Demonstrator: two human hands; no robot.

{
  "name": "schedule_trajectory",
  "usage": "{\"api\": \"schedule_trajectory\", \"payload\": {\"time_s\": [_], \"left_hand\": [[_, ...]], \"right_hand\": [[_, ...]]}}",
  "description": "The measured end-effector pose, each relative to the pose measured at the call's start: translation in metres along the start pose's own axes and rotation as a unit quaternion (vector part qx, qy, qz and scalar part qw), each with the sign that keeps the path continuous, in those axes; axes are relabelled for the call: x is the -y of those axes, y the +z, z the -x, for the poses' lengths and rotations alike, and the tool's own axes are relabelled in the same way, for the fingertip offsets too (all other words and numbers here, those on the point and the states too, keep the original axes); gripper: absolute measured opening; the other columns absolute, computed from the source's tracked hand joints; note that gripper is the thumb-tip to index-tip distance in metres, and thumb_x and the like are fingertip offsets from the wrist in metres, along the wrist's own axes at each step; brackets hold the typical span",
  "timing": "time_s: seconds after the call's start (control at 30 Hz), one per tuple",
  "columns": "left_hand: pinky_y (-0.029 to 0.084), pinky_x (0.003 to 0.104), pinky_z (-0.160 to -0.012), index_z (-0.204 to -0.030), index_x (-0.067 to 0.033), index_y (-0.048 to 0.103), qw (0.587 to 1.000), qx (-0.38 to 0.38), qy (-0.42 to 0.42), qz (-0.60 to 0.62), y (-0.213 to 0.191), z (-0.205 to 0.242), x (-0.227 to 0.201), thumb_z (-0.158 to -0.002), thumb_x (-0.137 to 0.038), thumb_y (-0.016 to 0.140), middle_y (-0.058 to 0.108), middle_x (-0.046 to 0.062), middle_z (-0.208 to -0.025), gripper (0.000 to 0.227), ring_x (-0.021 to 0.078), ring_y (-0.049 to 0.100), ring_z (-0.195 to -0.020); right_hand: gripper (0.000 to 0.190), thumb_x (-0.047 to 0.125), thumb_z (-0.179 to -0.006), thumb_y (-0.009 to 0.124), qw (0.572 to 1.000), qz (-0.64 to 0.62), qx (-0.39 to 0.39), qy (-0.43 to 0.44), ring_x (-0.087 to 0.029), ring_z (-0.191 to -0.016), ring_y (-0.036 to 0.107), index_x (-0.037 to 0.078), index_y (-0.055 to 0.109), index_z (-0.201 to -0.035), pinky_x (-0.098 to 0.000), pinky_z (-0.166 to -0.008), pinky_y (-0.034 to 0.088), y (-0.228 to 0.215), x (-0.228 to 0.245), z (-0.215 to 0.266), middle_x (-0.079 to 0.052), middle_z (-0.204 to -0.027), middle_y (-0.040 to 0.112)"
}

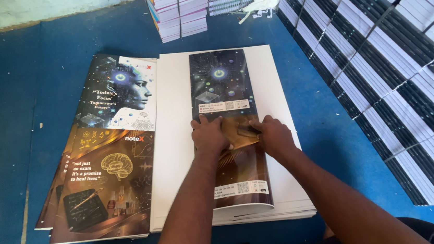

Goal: The person sits on the floor and repeatedly glues a printed cover sheet onto the spine of a book block. They align the cover, smooth it down, and use a wooden stick to press the edges firmly. The process is repeated for multiple books in a stack.

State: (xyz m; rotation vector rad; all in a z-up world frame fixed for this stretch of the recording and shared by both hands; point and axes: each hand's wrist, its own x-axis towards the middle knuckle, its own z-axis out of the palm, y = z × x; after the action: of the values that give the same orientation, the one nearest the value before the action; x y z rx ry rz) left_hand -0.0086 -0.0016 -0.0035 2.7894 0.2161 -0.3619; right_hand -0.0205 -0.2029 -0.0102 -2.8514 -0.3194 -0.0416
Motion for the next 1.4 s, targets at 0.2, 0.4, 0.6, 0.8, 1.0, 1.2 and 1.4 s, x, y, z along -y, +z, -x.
{"api": "schedule_trajectory", "payload": {"time_s": [0.2,0.4,0.6,0.8,1.0,1.2,1.4], "left_hand": [[0.046,0.048,-0.109,-0.149,-0.0385,0.050,1.000,0.005,-0.003,0.000,-0.001,0.000,0.000,-0.054,-0.042,0.101,0.030,0.014,-0.163,0.107,0.0444,0.029,-0.145],[0.047,0.047,-0.109,-0.148,-0.0387,0.052,1.000,0.004,-0.007,0.011,-0.001,-0.001,0.000,-0.056,-0.040,0.099,0.031,0.015,-0.164,0.104,0.0437,0.030,-0.146],[0.047,0.047,-0.108,-0.148,-0.0388,0.051,1.000,0.003,-0.008,0.000,-0.001,0.000,0.001,-0.058,-0.040,0.097,0.031,0.014,-0.163,0.101,0.0438,0.031,-0.145],[0.049,0.046,-0.107,-0.147,-0.0348,0.054,1.000,-0.003,0.000,0.009,-0.001,0.004,0.004,-0.057,-0.039,0.096,0.035,0.013,-0.162,0.099,0.0418,0.035,-0.143],[0.049,0.046,-0.107,-0.141,-0.0240,0.060,0.997,-0.019,0.039,0.058,0.006,0.007,0.022,-0.057,-0.044,0.094,0.045,0.009,-0.156,0.093,0.0353,0.042,-0.140],[0.038,0.048,-0.115,-0.116,-0.0102,0.074,0.990,0.026,0.130,0.048,0.009,-0.004,0.040,-0.074,-0.045,0.090,0.040,0.022,-0.154,0.057,0.0456,0.033,-0.142],[0.044,0.046,-0.119,-0.126,-0.0201,0.073,0.980,0.059,0.189,-0.030,0.022,0.046,0.036,-0.089,-0.023,0.064,0.056,0.017,-0.148,0.038,0.0363,0.046,-0.146]], "right_hand": [[0.043,0.013,-0.087,0.069,1.000,0.005,0.005,-0.006,-0.033,-0.097,0.063,0.026,0.071,-0.128,-0.0463,-0.085,0.053,-0.001,0.000,0.011,-0.011,-0.102,0.062],[0.042,0.015,-0.088,0.069,1.000,0.012,0.029,0.000,-0.032,-0.095,0.063,0.025,0.071,-0.129,-0.0452,-0.084,0.053,-0.003,0.004,0.026,-0.010,-0.101,0.062],[0.040,0.015,-0.089,0.068,0.999,-0.010,0.040,0.001,-0.030,-0.092,0.064,0.023,0.072,-0.128,-0.0438,-0.083,0.054,-0.010,0.012,0.050,-0.010,-0.100,0.062],[0.040,0.018,-0.089,0.069,0.998,0.004,0.060,0.015,-0.029,-0.091,0.064,0.022,0.070,-0.129,-0.0438,-0.082,0.054,-0.014,0.018,0.060,-0.011,-0.099,0.061],[0.042,0.027,-0.089,0.073,0.996,0.012,0.078,0.030,-0.025,-0.091,0.064,0.020,0.069,-0.130,-0.0415,-0.082,0.054,-0.018,0.024,0.058,-0.008,-0.098,0.061],[0.041,0.031,-0.091,0.074,0.998,0.010,0.064,0.027,-0.025,-0.093,0.063,0.021,0.070,-0.130,-0.0410,-0.082,0.054,-0.016,0.024,0.061,-0.009,-0.099,0.062],[0.043,0.020,-0.085,0.075,0.999,0.017,0.045,0.004,-0.026,-0.099,0.063,0.021,0.071,-0.128,-0.0419,-0.085,0.053,-0.011,0.018,0.061,-0.007,-0.103,0.063]]}}
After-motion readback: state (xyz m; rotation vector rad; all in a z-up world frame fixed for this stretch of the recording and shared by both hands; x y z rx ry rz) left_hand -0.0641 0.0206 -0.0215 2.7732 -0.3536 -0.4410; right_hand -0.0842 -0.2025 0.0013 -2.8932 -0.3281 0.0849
